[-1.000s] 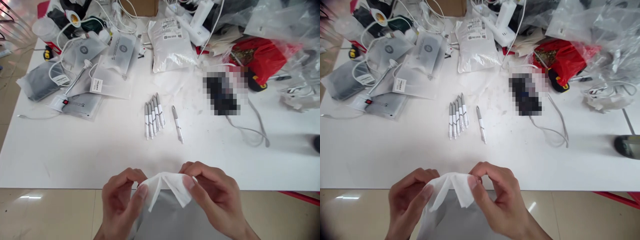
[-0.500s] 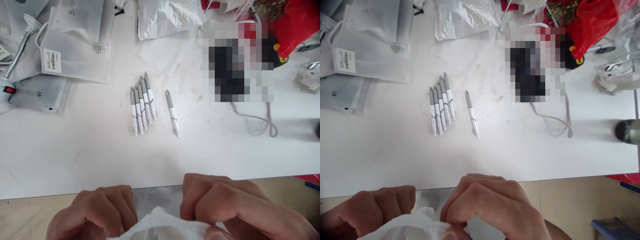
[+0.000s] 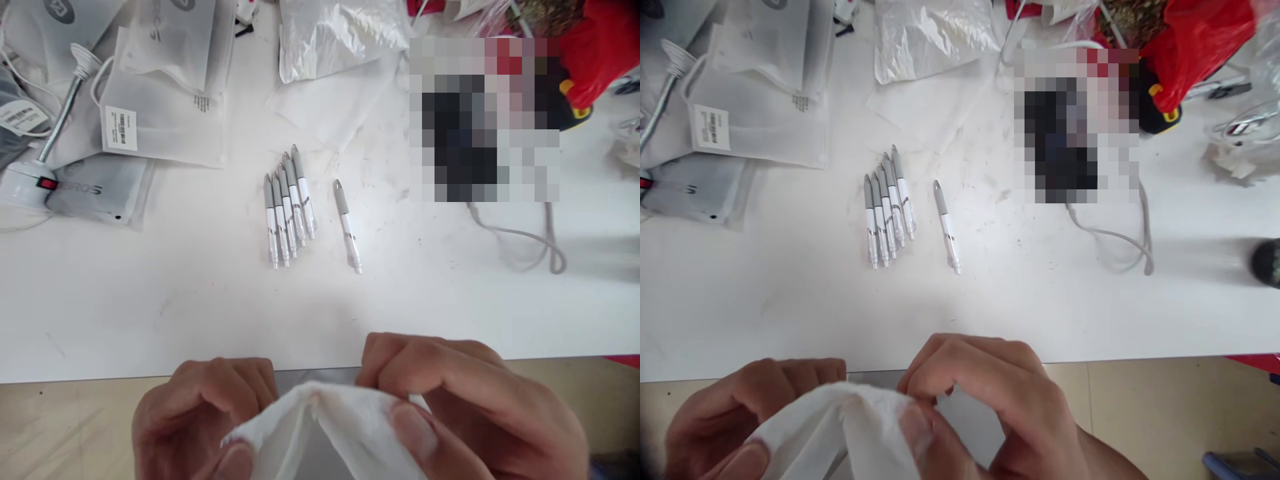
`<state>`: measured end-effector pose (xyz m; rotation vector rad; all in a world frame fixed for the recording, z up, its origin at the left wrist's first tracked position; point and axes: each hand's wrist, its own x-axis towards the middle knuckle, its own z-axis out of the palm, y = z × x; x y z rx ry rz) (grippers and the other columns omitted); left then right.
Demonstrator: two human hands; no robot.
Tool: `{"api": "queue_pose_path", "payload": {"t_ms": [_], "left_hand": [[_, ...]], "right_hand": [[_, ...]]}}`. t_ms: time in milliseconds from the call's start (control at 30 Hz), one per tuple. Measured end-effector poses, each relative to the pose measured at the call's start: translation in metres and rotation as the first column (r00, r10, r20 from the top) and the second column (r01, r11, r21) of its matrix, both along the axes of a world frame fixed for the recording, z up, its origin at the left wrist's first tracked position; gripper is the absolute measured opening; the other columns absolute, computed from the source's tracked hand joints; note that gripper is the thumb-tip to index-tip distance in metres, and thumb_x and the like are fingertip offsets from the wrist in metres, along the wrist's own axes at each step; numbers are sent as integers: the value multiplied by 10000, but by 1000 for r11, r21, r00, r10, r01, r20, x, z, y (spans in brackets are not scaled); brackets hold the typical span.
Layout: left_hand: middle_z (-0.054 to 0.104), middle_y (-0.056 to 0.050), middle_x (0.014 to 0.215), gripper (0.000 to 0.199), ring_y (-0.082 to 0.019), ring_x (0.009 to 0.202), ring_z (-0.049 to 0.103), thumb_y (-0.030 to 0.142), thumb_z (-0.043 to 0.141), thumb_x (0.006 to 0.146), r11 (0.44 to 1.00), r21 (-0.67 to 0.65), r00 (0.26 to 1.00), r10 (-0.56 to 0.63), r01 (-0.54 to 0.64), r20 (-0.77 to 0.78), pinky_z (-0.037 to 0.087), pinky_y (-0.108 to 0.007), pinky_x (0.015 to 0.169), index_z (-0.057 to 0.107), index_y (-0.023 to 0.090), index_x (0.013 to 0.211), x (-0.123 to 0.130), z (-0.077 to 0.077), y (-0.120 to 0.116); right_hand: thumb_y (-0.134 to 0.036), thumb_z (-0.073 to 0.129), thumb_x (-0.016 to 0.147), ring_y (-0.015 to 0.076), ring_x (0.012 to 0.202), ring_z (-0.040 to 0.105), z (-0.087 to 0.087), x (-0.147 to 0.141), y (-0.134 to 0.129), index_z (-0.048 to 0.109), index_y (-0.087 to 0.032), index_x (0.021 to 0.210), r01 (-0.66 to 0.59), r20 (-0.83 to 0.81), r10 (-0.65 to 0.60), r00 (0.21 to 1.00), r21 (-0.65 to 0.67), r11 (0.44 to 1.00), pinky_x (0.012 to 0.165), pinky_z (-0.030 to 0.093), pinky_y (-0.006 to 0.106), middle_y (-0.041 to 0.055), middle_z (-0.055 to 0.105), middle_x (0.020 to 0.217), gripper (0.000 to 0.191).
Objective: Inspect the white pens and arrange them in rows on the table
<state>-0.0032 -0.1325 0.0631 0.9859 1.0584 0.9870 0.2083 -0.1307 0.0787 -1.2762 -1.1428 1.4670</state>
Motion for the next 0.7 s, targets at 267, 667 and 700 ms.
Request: {"api": "queue_pose_path", "payload": {"t_ms": [267, 667, 700], "left_hand": [[758, -62, 1025, 283, -174, 888, 713, 76, 658, 960, 914, 341, 914, -70, 219, -399, 578, -273, 748, 763, 240, 1166, 32, -13, 14], [677, -22, 880, 256, -177, 751, 564, 405, 611, 1015, 892, 418, 585, 249, 171, -771, 491, -315, 727, 681, 229, 1189, 9, -35, 81], [691, -40, 950, 316, -198, 806, 593, 435, 597, 1014, 910, 384, 529, 251, 157, -811, 488, -323, 728, 647, 231, 1250, 7, -42, 90]], "right_hand": [[-277, 779, 934, 161, 789, 645, -37, 10, 0, 732, -241, 1022, -17, 84, 14, 996, 34, 999, 738, 565, 283, 28, 731, 922, 106], [-426, 785, 881, 223, 659, 580, -63, 229, 4, 713, -233, 951, 551, 779, -614, 129, 459, 697, 639, 382, 368, 59, 646, 770, 218], [-426, 843, 822, 235, 659, 562, -66, 239, 0, 712, -245, 1001, 461, 811, -582, 67, 492, 739, 609, 328, 368, 70, 637, 802, 286]]}}
